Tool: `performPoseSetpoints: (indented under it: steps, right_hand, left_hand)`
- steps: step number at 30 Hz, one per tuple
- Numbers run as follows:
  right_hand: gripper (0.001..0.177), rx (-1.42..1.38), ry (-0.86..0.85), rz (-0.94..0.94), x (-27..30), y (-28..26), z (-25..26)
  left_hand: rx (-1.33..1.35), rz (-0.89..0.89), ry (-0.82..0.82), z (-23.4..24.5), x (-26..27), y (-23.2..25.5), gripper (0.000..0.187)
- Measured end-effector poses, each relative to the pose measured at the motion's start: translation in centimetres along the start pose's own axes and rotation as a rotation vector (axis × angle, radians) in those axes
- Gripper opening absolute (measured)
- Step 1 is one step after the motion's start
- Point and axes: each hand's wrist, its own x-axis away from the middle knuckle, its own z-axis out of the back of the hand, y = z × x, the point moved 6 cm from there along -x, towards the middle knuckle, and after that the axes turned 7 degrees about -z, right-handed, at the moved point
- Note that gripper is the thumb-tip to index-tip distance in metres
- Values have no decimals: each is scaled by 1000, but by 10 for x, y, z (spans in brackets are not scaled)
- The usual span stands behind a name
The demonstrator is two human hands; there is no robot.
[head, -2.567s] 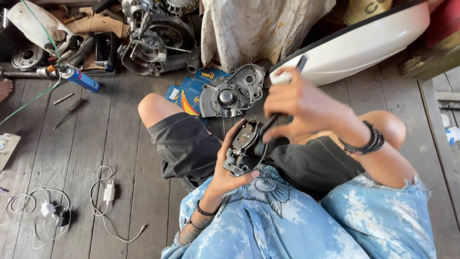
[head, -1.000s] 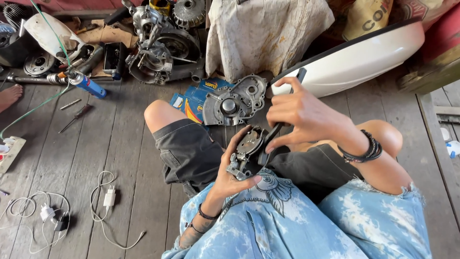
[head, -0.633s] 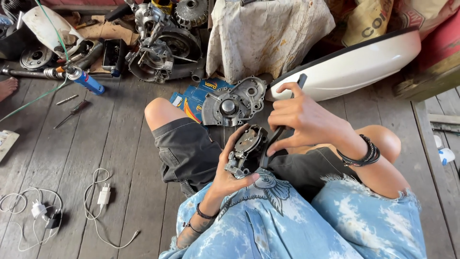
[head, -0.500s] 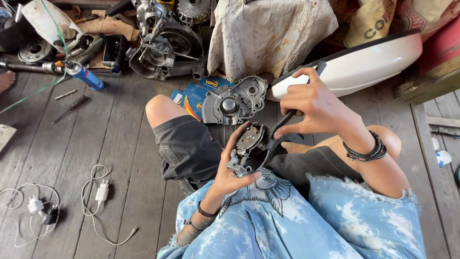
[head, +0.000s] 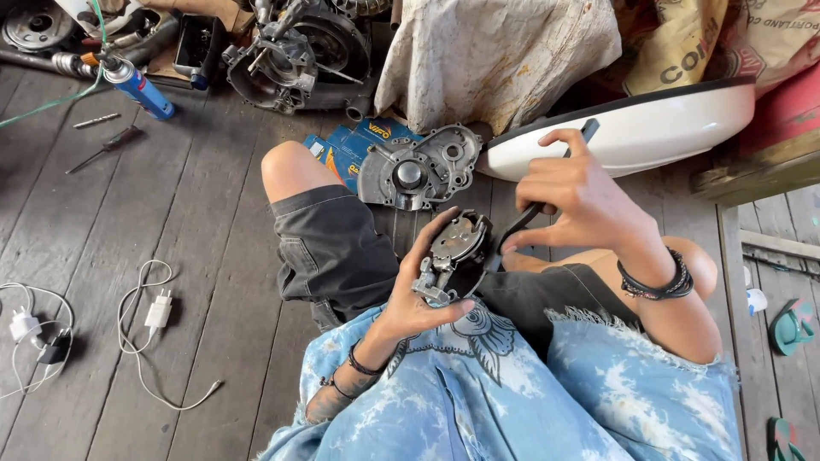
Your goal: The person sits cross-legged on a wooden floor and scrubs a metallic mechanical part with a wire brush. They rotate the part to clean various surfaces, including the interior and exterior, while other engine components and tools lie nearby.
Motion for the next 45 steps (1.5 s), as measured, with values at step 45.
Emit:
performPoseSetpoints:
  steps: [45]
  right_hand:
    - [52,429,326,-54,14,-16,-3]
  left_hand:
    - [-345,-103,222,0,7,5,105]
